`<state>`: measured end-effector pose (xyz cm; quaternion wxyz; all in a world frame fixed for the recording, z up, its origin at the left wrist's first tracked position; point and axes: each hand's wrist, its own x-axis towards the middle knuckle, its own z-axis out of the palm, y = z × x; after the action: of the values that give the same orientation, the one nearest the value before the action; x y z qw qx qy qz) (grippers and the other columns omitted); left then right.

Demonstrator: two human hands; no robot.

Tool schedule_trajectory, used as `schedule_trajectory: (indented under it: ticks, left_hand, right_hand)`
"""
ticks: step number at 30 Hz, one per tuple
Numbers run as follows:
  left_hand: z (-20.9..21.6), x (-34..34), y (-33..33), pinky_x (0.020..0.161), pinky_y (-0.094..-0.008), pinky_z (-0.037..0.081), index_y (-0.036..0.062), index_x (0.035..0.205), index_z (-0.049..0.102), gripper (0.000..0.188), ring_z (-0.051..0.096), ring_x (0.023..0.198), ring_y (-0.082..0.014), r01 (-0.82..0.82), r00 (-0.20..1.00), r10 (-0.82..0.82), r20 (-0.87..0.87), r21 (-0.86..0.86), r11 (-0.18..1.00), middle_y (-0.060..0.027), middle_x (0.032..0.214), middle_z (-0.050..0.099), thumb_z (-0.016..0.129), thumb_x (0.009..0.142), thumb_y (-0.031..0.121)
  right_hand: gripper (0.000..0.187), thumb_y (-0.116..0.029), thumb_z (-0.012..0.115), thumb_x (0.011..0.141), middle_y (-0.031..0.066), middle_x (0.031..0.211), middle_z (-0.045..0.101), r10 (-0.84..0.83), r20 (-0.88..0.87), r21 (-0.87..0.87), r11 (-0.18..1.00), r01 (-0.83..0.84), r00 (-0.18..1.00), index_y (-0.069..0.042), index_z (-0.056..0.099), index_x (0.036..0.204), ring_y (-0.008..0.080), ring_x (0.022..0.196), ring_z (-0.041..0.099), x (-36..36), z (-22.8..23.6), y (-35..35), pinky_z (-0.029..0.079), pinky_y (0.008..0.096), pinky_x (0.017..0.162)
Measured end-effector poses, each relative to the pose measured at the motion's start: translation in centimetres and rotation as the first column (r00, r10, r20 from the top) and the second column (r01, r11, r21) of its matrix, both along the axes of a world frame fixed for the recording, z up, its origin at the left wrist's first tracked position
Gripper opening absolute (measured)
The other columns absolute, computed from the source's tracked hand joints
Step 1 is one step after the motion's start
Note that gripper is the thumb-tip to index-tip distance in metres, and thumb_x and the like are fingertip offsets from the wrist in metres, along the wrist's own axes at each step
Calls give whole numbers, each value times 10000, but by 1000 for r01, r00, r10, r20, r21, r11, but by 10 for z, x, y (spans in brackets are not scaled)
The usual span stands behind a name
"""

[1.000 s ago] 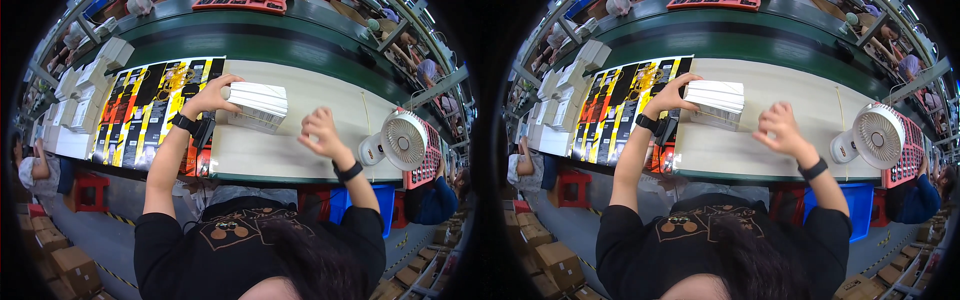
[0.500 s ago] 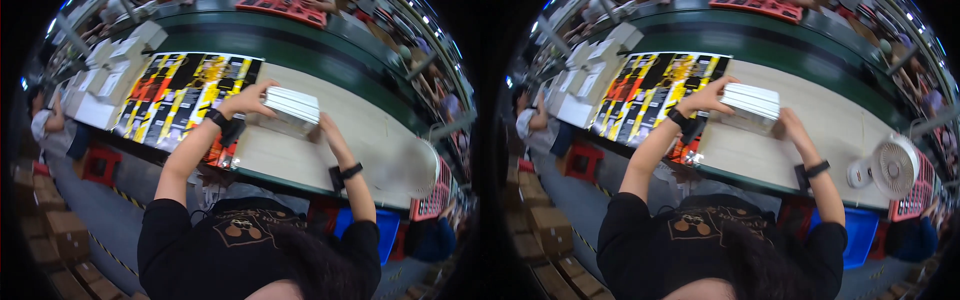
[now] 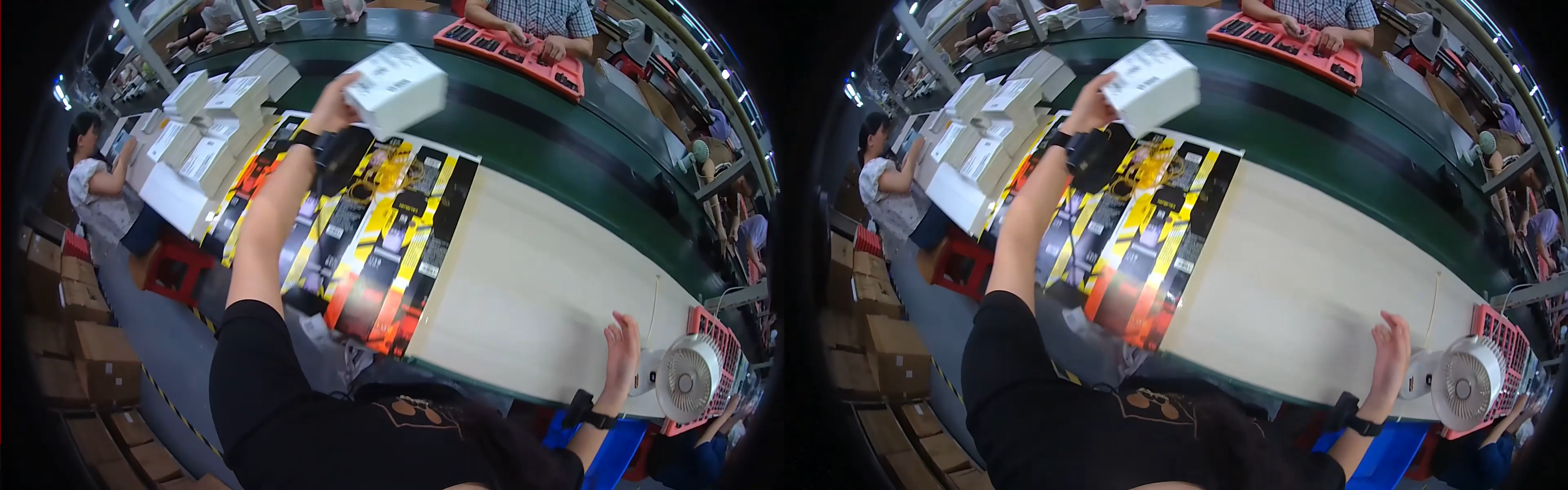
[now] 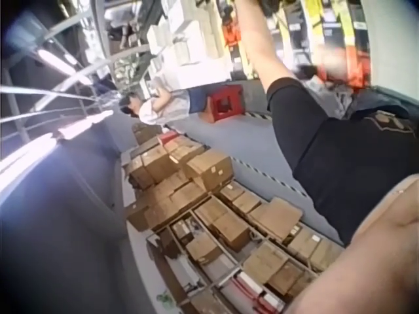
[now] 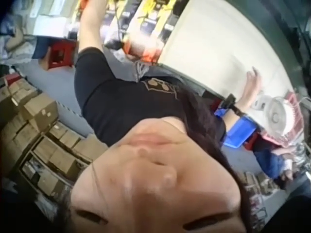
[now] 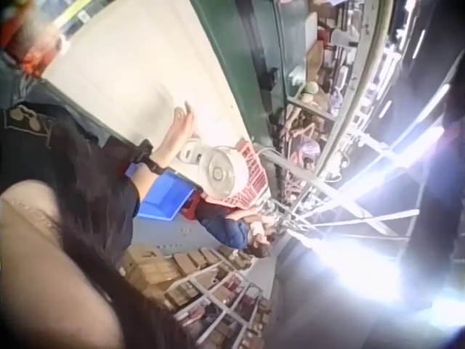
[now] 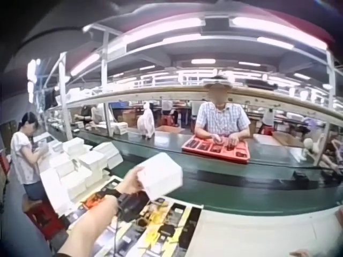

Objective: The person peels stickers from a roll and applies them to instruction sheets, then gathers the sheets into a stack, secures them with a rubber band, and places the bundle onto a conveyor belt.

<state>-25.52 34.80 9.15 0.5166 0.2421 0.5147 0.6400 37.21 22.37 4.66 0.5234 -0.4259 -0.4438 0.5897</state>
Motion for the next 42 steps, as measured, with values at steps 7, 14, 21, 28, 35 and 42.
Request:
schedule_trajectory:
  ticks: [7, 14, 21, 28, 35, 42]
  left_hand:
    - [-39, -254, 48, 779, -339, 442, 64, 1127, 507, 581, 575, 902, -232, -159, 968, 156, -197, 0, 987, -90, 1012, 594, 665, 684, 405]
    - [-94, -268, 94, 811, -368, 434, -11, 1141, 485, 624, 576, 939, -263, -446, 859, 439, -262, 37, 894, -122, 1021, 599, 671, 701, 391]
    - [-108, -286, 85, 967, -354, 319, -130, 1253, 293, 880, 412, 1167, -322, -623, 601, 517, -609, 48, 781, -241, 1259, 401, 555, 746, 541]
    - [-24, -113, 58, 1047, -349, 188, -41, 1353, 133, 998, 192, 1291, -371, -273, 652, 264, -711, 105, 956, -286, 1378, 171, 500, 727, 645]
    - [15, -51, -165, 1040, -409, 181, 70, 1366, 204, 819, 178, 1293, -369, -230, 256, 208, -944, 149, 962, -266, 1367, 218, 493, 786, 570]
    - [-14, -93, -251, 1009, -500, 208, 69, 1354, 227, 754, 220, 1278, -359, -299, 894, 249, -372, -82, 951, -220, 1361, 257, 504, 809, 511]
  right_hand:
    - [264, -250, 441, 900, 64, 1092, 533, -102, 68, -166, 980, 112, 992, -77, 516, 1084, 138, 871, 507, 5, -28, 4, 406, 290, 804]
    - [238, -295, 448, 891, 36, 1094, 528, -187, 159, -280, 933, 225, 970, -128, 531, 1039, 129, 872, 481, 27, -45, -7, 383, 289, 820]
    - [390, -282, 449, 882, 189, 1216, 451, -116, 139, -281, 948, 151, 984, 16, 498, 1129, 322, 1159, 387, -11, -18, -9, 298, 515, 974]
    - [341, -288, 434, 889, 147, 1158, 486, -176, 91, -196, 962, 191, 980, -15, 499, 1084, 262, 1047, 431, 13, -11, -23, 333, 421, 923]
    - [232, -312, 446, 894, 47, 1132, 503, 3, -41, -57, 998, -6, 999, -130, 534, 1008, 135, 867, 477, 12, -20, -28, 384, 285, 818]
    - [241, -287, 441, 899, 97, 1124, 509, 138, -121, -118, 981, -152, 983, -92, 525, 1014, 146, 864, 501, -11, -33, -32, 406, 298, 806]
